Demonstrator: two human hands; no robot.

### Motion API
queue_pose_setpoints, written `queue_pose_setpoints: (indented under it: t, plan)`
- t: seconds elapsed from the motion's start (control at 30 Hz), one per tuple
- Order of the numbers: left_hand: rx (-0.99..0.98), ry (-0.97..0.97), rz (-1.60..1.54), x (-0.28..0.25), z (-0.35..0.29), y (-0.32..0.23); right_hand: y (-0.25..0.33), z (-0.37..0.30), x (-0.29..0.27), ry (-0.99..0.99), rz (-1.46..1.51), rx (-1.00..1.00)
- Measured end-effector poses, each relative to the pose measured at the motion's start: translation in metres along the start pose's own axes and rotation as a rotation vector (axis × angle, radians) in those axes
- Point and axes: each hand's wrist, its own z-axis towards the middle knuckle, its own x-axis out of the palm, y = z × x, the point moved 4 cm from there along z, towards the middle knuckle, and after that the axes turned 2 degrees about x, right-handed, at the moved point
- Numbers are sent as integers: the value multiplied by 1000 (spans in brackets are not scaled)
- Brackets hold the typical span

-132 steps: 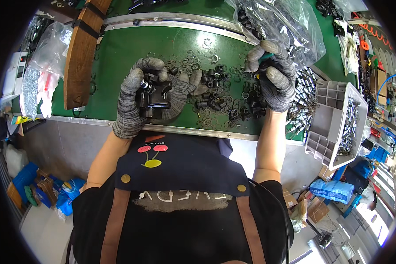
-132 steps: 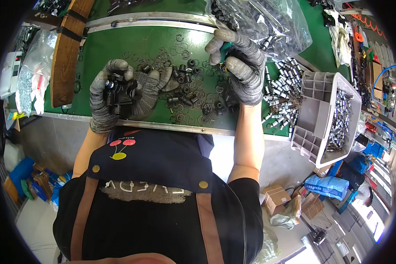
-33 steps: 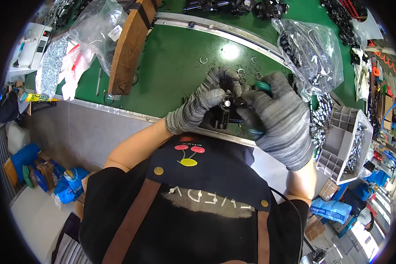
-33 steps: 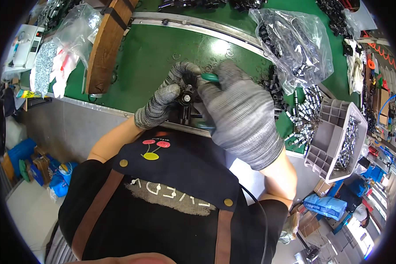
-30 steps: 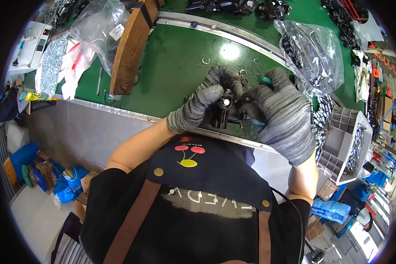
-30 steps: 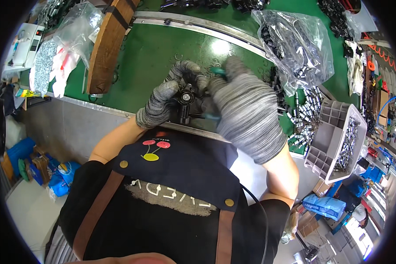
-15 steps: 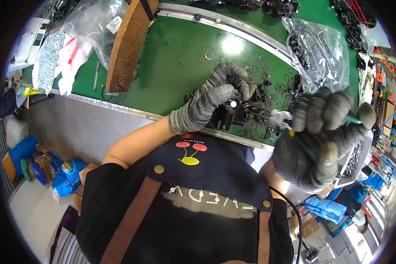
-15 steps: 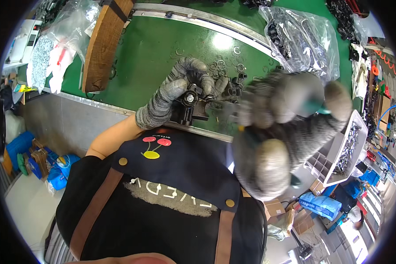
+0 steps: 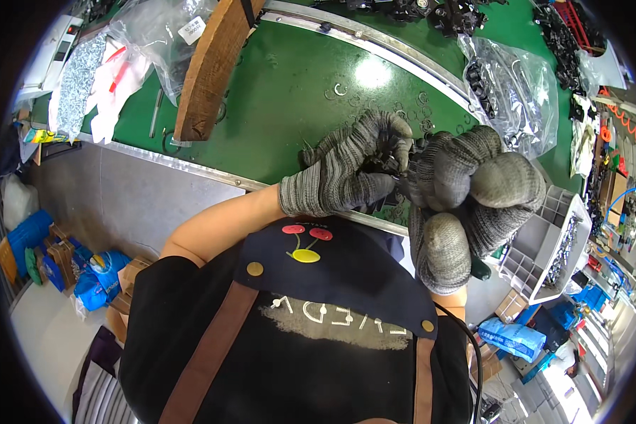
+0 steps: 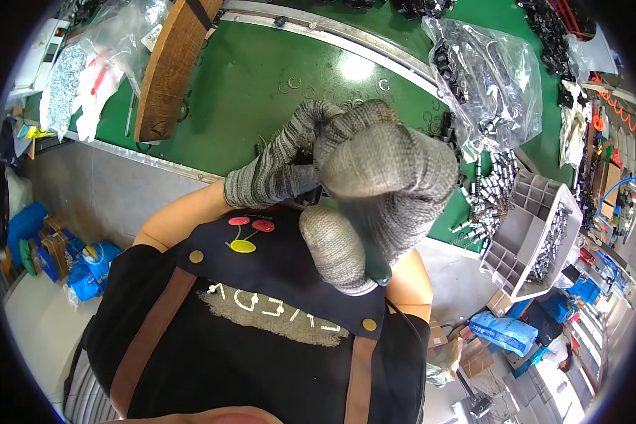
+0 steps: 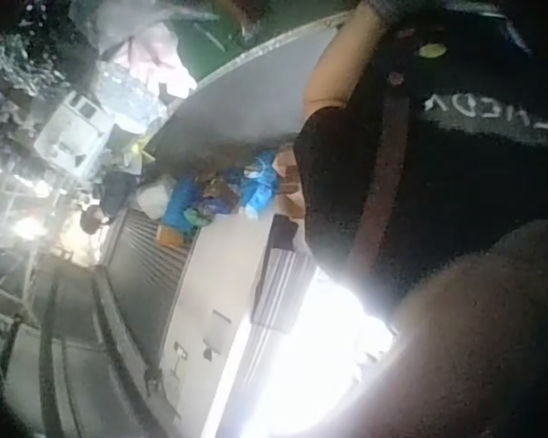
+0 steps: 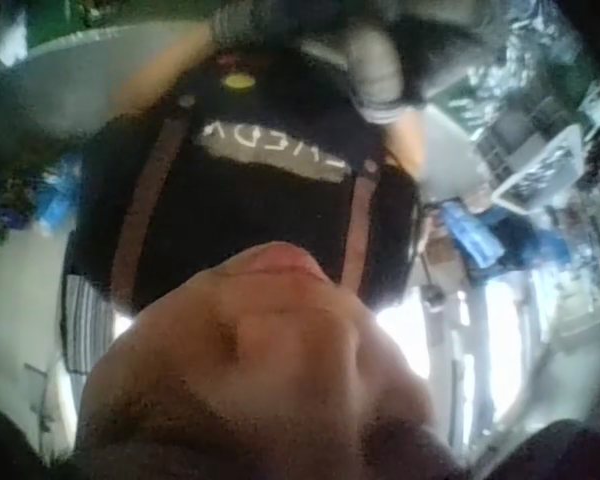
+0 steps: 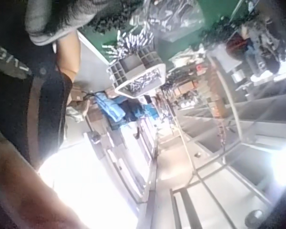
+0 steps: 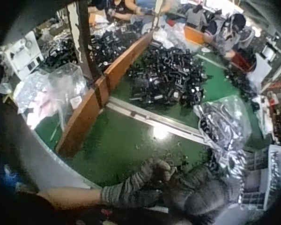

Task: Assembling small black plastic hardware components at a factory workstation using hands and a driver tool.

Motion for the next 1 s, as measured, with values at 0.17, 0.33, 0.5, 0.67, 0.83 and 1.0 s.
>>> queue_pose_setpoints:
  t: [0.17,0.33,0.5,0.67,0.83,1.0]
  plan:
    - [-10,23,-106,-7,3,10,-5,-16,-6,-90,-61,52]
    - [-5,47,-139,-7,3,16,-5,-25,-12,-253,-118,14]
    - [10,40,-168,-10,1,16,6,-9,-7,-116,-12,-213]
    - [-28,6,-97,-8,2,9,-1,-12,0,-91,-5,-110]
    - [-93,-38,-119,-7,1,19,-6,-19,-3,-160,29,-138]
    - [-118,-57,-140,-7,-1,16,-3,-12,1,-92,-24,-70]
